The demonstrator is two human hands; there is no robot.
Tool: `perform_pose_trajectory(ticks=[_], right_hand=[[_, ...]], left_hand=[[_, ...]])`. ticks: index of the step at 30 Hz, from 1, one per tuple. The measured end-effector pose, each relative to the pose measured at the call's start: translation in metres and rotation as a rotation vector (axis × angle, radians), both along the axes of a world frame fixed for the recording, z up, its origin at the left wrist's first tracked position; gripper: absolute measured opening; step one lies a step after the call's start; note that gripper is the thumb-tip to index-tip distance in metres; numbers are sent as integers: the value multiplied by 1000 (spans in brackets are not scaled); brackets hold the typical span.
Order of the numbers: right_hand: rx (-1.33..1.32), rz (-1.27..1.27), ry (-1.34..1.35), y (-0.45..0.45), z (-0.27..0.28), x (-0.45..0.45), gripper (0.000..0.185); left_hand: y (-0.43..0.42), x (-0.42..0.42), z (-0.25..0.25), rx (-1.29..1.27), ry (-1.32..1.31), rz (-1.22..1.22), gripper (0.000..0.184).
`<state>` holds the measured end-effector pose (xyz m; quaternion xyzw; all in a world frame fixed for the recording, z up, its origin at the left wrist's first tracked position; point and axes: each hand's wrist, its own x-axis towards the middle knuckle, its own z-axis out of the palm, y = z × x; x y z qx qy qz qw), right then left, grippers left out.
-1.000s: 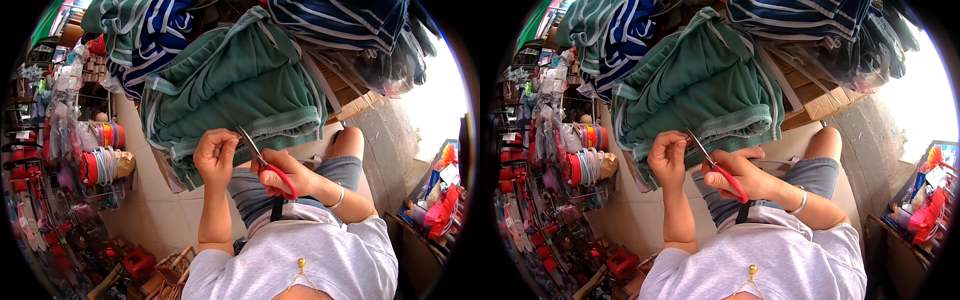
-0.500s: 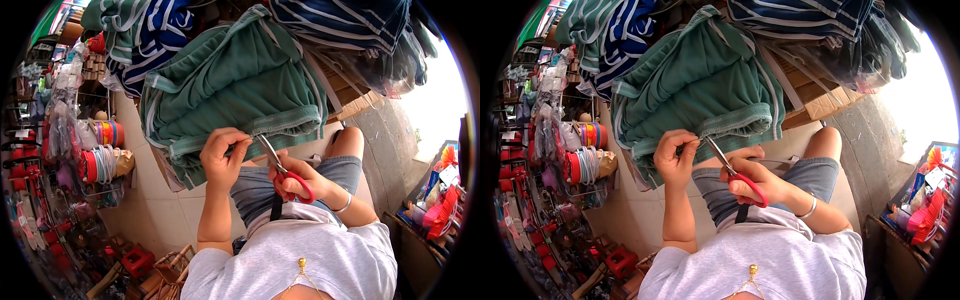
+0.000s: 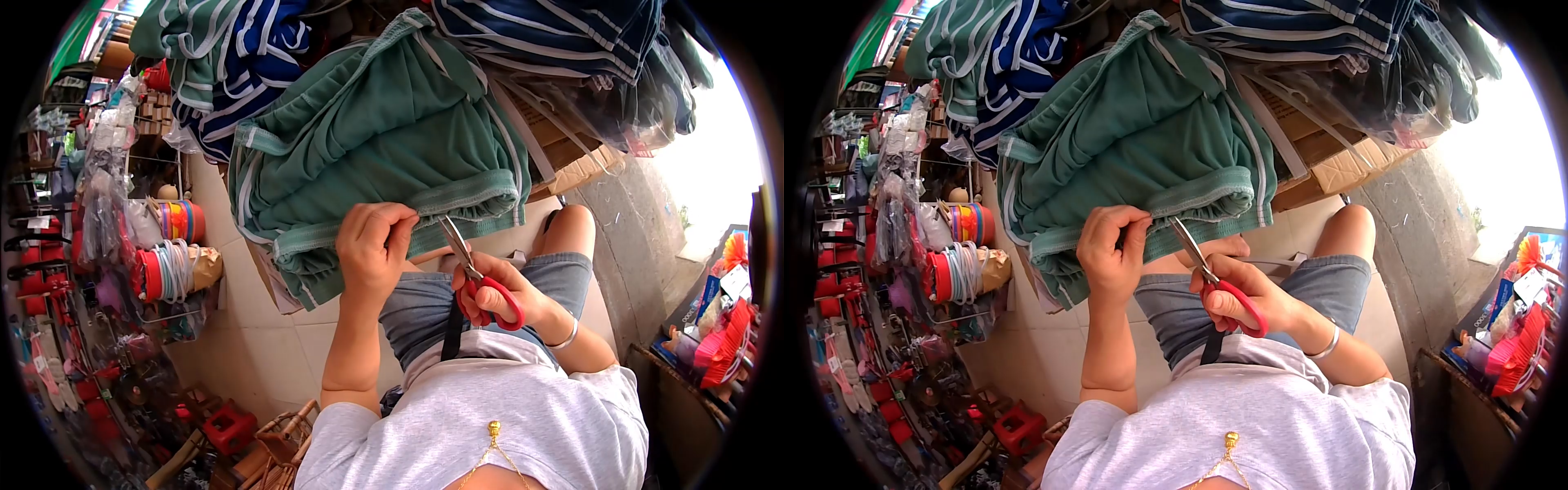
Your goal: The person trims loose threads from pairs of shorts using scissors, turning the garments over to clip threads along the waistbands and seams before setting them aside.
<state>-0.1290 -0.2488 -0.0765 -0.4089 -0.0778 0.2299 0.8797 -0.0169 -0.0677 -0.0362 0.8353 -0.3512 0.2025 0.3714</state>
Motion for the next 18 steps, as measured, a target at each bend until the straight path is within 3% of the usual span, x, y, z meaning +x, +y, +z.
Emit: perform_pose_trajectory(ticks=[3, 18], right_hand=[[0, 20, 9, 1, 0, 0, 50], [-134, 100, 10, 8, 18, 15, 54]], left_hand=[[4, -6, -3, -95, 191, 58, 9], [12, -8, -7, -210, 357, 55, 11]])
